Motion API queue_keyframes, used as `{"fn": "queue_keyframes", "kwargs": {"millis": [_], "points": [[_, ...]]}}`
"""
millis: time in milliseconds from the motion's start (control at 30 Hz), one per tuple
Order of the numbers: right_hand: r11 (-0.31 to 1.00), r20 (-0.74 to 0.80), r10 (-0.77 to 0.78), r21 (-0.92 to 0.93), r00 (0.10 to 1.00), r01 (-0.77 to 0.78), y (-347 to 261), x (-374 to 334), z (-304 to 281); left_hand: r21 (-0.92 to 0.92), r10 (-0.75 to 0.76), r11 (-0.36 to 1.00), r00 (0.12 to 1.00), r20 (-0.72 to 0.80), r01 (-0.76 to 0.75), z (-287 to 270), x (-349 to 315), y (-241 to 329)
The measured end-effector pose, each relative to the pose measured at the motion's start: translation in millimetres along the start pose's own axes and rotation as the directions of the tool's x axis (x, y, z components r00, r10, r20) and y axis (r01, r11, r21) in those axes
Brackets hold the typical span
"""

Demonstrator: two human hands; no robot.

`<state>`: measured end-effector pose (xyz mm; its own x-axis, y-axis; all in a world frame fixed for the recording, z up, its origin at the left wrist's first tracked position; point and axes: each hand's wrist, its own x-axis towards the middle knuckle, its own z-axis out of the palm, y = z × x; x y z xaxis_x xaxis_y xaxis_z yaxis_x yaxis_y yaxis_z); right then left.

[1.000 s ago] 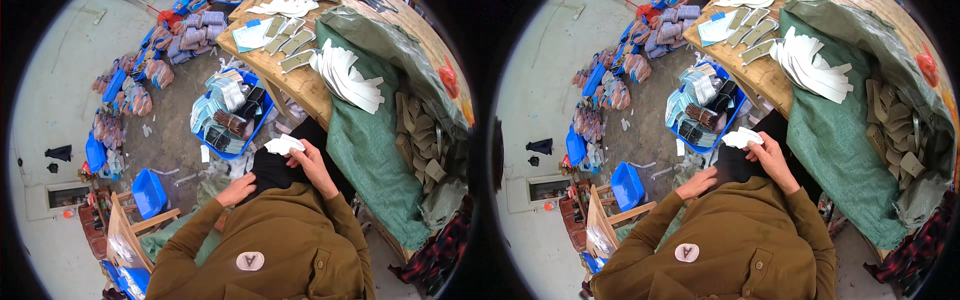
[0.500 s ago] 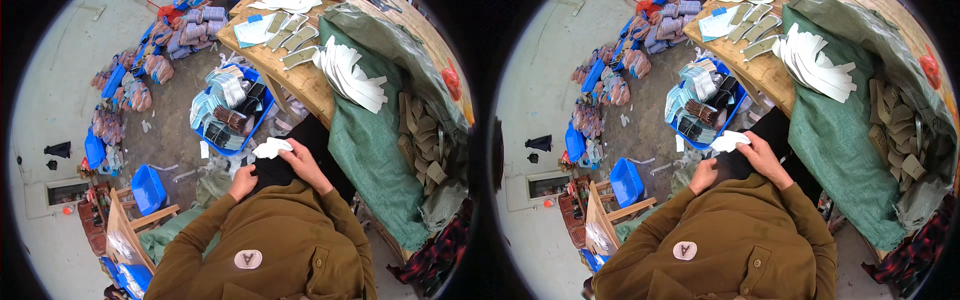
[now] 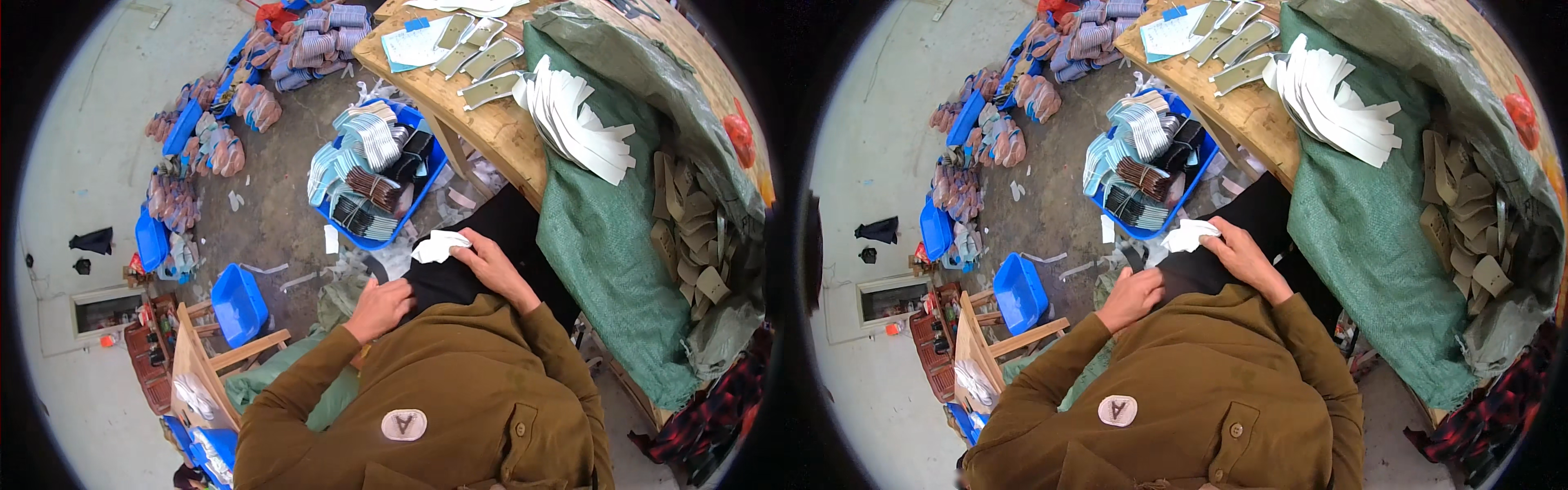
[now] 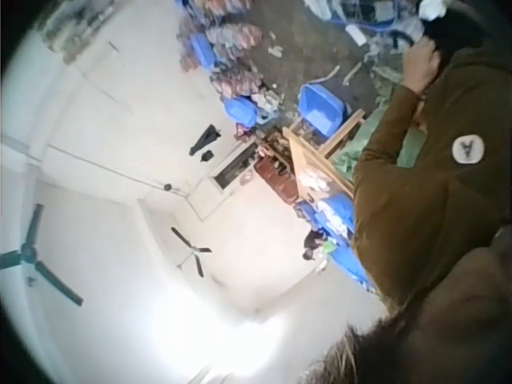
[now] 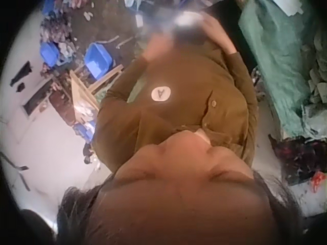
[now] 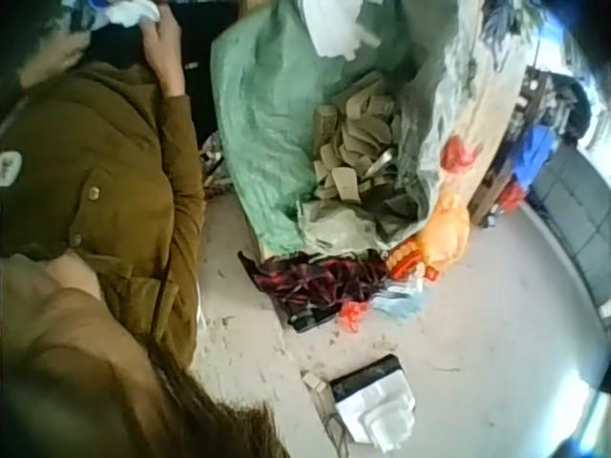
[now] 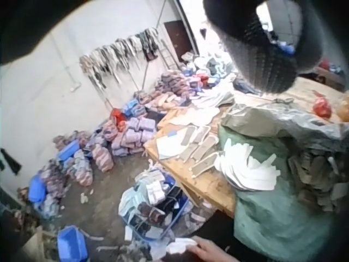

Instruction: The person repeatedly picks up white and brown shoe insole pieces from a table, aligns them, and folds them together by hand. The person places the assembled pairs into a pile on the table. The person briefly wipes their hands with a white cloth before resuming assembly.

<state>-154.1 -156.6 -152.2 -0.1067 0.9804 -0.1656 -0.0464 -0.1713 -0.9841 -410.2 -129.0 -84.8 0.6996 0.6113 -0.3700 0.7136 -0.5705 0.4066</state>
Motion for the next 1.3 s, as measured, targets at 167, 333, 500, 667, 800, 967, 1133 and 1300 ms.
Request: {"fn": "queue_keyframes", "kwargs": {"millis": [167, 333, 500, 667, 800, 967, 1133, 1300], "points": [[0.987, -0.077, -0.003, 0.160, 0.997, 0.016, -9.5, -3.7, -1.0, 0.076, 0.137, 0.989, 0.986, -0.093, -0.130, 1.3, -1.9, 14.3], [0.979, -0.133, -0.007, 0.203, 0.991, 0.034, 0.6, -12.1, -1.3, 0.240, 0.153, 0.963, 0.980, -0.126, -0.120, -4.0, -10.5, 30.7], [0.987, -0.155, -0.051, 0.145, 0.987, 0.074, -0.9, -14.3, 1.4, 0.111, 0.014, 0.993, 0.994, 0.109, -0.026, -15.4, -12.4, 40.9], [0.967, -0.147, -0.091, 0.225, 0.985, 0.123, -1.7, -14.2, 3.3, -0.489, 0.153, 0.856, 0.986, -0.072, -0.168, 20.4, -18.4, 13.9], [0.982, -0.100, -0.114, 0.138, 0.988, 0.127, 1.8, -12.2, 5.9, -0.279, 0.460, 0.825, 0.871, -0.173, -0.492, 24.6, -12.0, 0.0], [0.990, -0.165, -0.140, -0.056, 0.976, 0.133, 24.2, -6.3, 7.0, -0.201, 0.515, 0.824, 0.848, -0.125, -0.530, 36.3, 5.2, -14.2], [0.993, -0.134, -0.098, -0.075, 0.986, 0.089, 31.8, 2.3, 4.7, -0.187, 0.485, 0.841, 0.861, -0.154, -0.507, 42.1, 34.3, -7.4], [0.995, -0.131, -0.039, -0.096, 0.991, 0.027, 41.1, 7.2, 0.5, -0.295, 0.411, 0.856, 0.905, -0.112, -0.425, 45.1, 47.6, -7.9]]}}
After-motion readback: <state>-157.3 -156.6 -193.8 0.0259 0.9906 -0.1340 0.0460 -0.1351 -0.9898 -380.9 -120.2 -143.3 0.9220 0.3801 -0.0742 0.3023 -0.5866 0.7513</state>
